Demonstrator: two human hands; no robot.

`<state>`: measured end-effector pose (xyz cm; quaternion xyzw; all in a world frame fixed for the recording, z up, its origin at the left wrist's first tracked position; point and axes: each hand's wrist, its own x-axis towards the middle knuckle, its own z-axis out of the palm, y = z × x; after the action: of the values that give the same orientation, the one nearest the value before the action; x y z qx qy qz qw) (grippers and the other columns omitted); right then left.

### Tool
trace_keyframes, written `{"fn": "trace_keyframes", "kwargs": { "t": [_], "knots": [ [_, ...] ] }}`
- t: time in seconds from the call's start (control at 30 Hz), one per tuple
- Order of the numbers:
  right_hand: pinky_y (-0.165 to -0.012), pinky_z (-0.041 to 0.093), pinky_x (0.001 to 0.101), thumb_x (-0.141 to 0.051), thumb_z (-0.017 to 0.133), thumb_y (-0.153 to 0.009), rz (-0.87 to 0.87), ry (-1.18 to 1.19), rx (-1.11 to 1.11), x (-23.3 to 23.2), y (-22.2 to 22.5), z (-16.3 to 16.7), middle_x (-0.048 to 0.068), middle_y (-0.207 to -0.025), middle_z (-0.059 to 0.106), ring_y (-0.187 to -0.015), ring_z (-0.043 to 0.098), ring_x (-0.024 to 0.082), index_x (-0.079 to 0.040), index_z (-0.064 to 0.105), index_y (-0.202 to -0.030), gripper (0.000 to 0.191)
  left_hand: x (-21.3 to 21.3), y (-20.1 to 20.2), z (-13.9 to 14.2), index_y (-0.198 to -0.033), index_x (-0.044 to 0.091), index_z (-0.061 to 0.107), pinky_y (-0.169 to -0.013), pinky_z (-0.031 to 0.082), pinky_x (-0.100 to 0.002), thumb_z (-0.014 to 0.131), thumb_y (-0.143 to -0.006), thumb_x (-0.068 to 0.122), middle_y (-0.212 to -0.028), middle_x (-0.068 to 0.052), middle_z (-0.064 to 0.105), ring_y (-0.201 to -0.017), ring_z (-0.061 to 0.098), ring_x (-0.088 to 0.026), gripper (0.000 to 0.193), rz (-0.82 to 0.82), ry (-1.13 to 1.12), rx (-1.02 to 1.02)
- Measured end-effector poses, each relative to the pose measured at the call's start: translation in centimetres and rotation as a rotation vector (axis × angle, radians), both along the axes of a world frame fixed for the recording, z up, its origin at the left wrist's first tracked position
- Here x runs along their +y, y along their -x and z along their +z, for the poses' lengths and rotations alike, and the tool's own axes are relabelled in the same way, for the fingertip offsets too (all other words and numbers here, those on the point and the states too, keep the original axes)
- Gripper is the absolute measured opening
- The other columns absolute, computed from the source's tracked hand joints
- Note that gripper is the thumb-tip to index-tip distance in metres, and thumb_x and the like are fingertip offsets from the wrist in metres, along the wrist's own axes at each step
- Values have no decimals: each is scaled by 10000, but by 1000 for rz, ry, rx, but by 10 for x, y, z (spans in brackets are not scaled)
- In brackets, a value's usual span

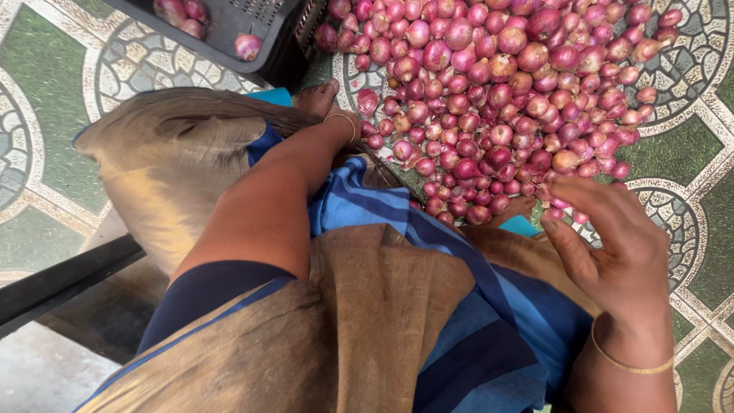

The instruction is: The person sits on the floor in front of a large pile of red onions and peels the dry outer skin off each onion by hand. Peeled onions are dropped into a black plastic crate beside them, and loose onions are gathered from the floor as they work.

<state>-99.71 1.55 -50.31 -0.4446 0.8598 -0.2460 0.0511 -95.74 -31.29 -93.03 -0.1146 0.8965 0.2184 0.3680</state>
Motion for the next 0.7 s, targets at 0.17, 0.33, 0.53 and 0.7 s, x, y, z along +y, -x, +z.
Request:
{"fn": "trace_keyframes", "kwargs": {
  "t": [0.17,0.33,0.53,0.7],
  "knots": [
    [-896,555,319,-114,813,-928,-35,-79,-9,13,24,-11,111,-1189,732,-1038,709,250,-52,700,-1232,330,5,28,-23,-1454,241,457,-1110,422,-522,744,-831,482,-1486,-235,401,-1335,474,-452,726,-14,-25,21],
    [-903,552,327,-139,805,-879,-46,-104,-64,16,46,-23,115,-1202,727,-1052,712,260,-52,698,-1224,371,31,27,-43,-1527,314,375,-1133,398,-553,823,-759,449,-1554,-229,297,-1372,403,-502,900,134,-85,110],
    [-901,547,360,-156,788,-831,-43,-179,-124,4,67,-31,101,-1158,735,-1017,704,262,-74,723,-1167,352,60,33,-73,-1528,271,373,-1087,413,-574,902,-626,260,-1575,-274,196,-1327,363,-575,1046,277,-142,355],
    [-855,545,366,-173,781,-831,-7,-184,-140,-2,79,-31,92,-1118,727,-955,692,270,-86,732,-1125,311,74,39,-88,-1461,219,430,-1088,420,-566,869,-678,205,-1659,-258,104,-1331,368,-571,897,295,-158,261]
  ]
}}
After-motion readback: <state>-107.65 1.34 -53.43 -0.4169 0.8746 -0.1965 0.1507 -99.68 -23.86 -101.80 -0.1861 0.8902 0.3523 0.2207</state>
